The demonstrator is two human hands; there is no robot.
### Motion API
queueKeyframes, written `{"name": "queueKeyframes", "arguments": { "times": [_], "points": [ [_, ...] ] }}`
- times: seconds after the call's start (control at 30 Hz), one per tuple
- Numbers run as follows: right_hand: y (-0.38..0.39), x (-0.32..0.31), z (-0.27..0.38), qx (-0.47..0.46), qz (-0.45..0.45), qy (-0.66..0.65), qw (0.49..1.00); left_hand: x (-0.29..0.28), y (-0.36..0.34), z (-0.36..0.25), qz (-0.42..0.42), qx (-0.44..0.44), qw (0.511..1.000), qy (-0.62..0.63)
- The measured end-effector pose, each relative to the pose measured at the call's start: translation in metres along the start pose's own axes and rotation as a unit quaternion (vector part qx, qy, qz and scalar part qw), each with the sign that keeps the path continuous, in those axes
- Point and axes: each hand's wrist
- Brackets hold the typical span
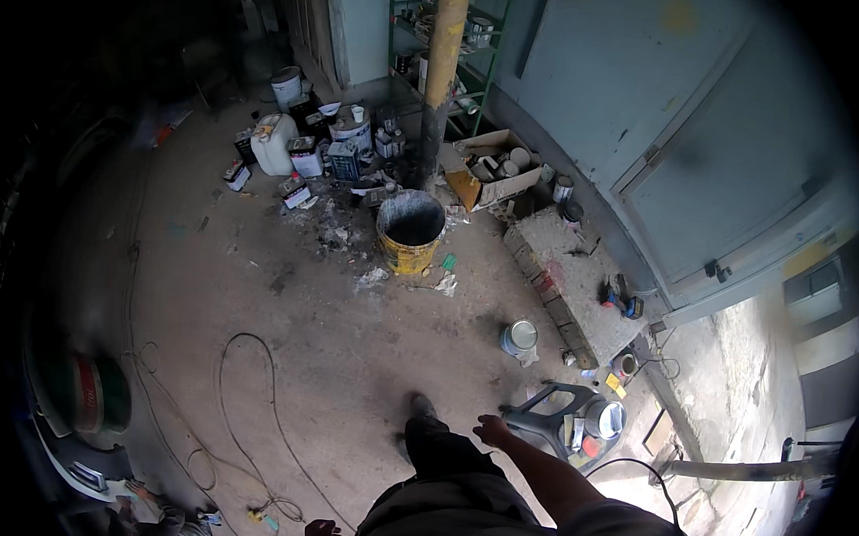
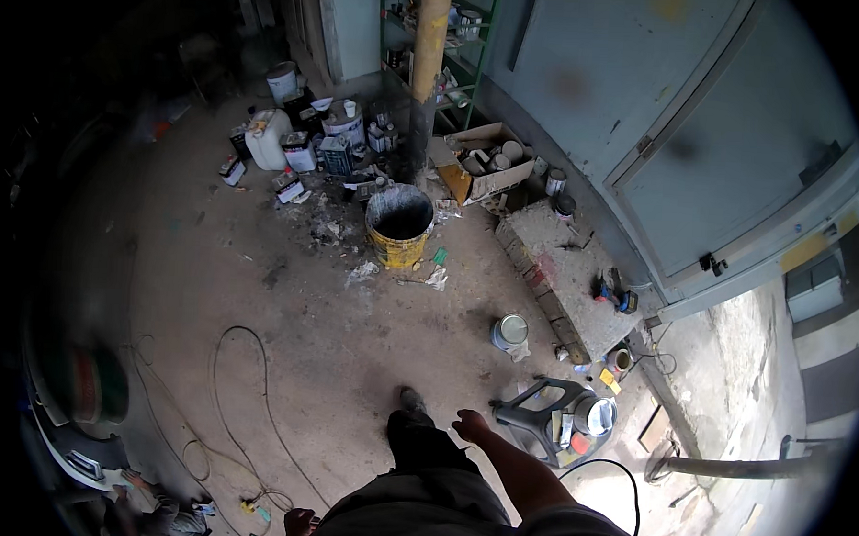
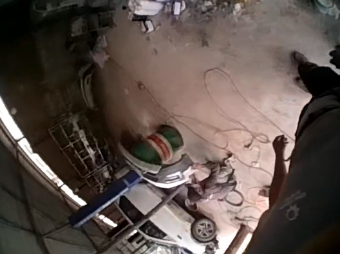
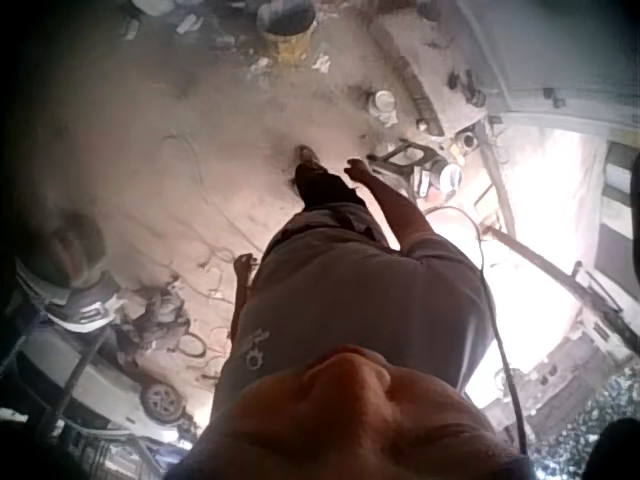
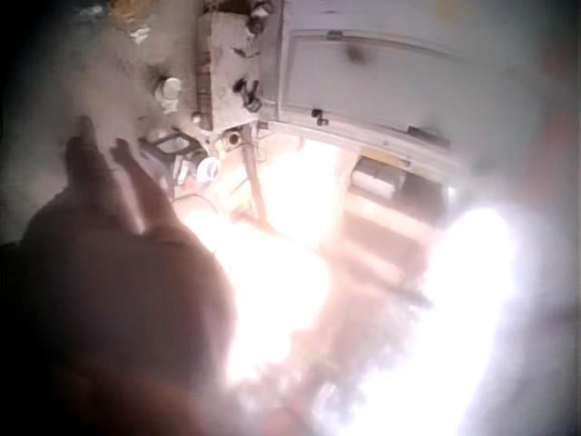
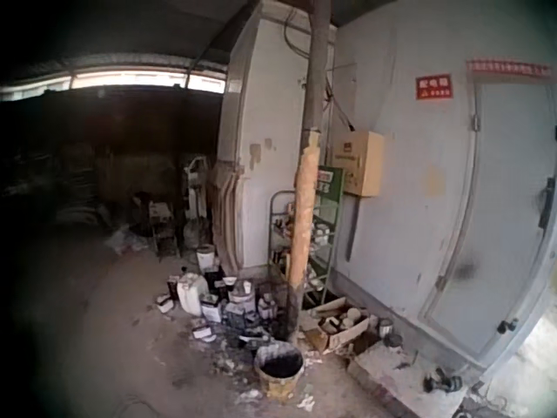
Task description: The person applies yellow body filler to the front wheel arch of a blue car using a spreader and a sanding block. They smooth the filler across the panel, then walk through the garage.
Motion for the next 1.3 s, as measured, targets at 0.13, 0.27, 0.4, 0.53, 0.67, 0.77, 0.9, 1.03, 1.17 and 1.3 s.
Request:
{"name": "queueKeyframes", "arguments": {
  "times": [0.13, 0.27, 0.4, 0.53, 0.67, 0.77, 0.9, 1.03, 1.17, 1.3],
  "points": [
    [-0.124, -0.061, 0.089, -0.001, 0.005, -0.035, 0.999, -0.045, -0.039, 0.025, -0.032, -0.310, 0.939, 0.144],
    [-0.252, -0.115, 0.049, 0.034, -0.006, 0.068, 0.997, -0.086, -0.145, 0.085, -0.003, 0.059, 0.946, -0.317],
    [-0.342, -0.144, 0.181, -0.092, 0.241, 0.395, 0.882, -0.174, -0.150, 0.074, -0.034, 0.064, 0.937, -0.342],
    [-0.462, -0.209, 0.309, -0.041, 0.119, 0.186, 0.974, -0.222, -0.201, 0.058, -0.179, -0.119, 0.975, 0.051],
    [-0.591, -0.262, 0.481, -0.053, 0.005, 0.014, 0.998, -0.276, -0.272, 0.041, -0.125, -0.266, 0.950, 0.109],
    [-0.685, -0.298, 0.582, -0.191, -0.043, 0.102, 0.975, -0.296, -0.333, 0.036, -0.031, -0.397, 0.917, -0.035],
    [-0.770, -0.283, 0.745, -0.159, 0.059, 0.095, 0.981, -0.341, -0.342, 0.095, 0.135, -0.420, 0.882, -0.166],
    [-0.937, -0.402, 0.731, -0.312, -0.022, 0.354, 0.882, -0.427, -0.489, 0.143, -0.176, -0.338, 0.921, -0.079],
    [-0.986, -0.397, 0.816, -0.382, 0.153, 0.599, 0.687, -0.554, -0.493, 0.186, -0.017, -0.450, 0.872, -0.193],
    [-1.016, -0.430, 0.921, -0.326, 0.097, 0.548, 0.764, -0.736, -0.541, 0.233, -0.057, -0.440, 0.873, -0.202]
  ]
}}
Point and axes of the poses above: each hand's wrist, its own y-axis away from the middle knuckle, its own x-axis out of the palm, z = x × y, and after that the axes turned 4 degrees about -y, right-handed
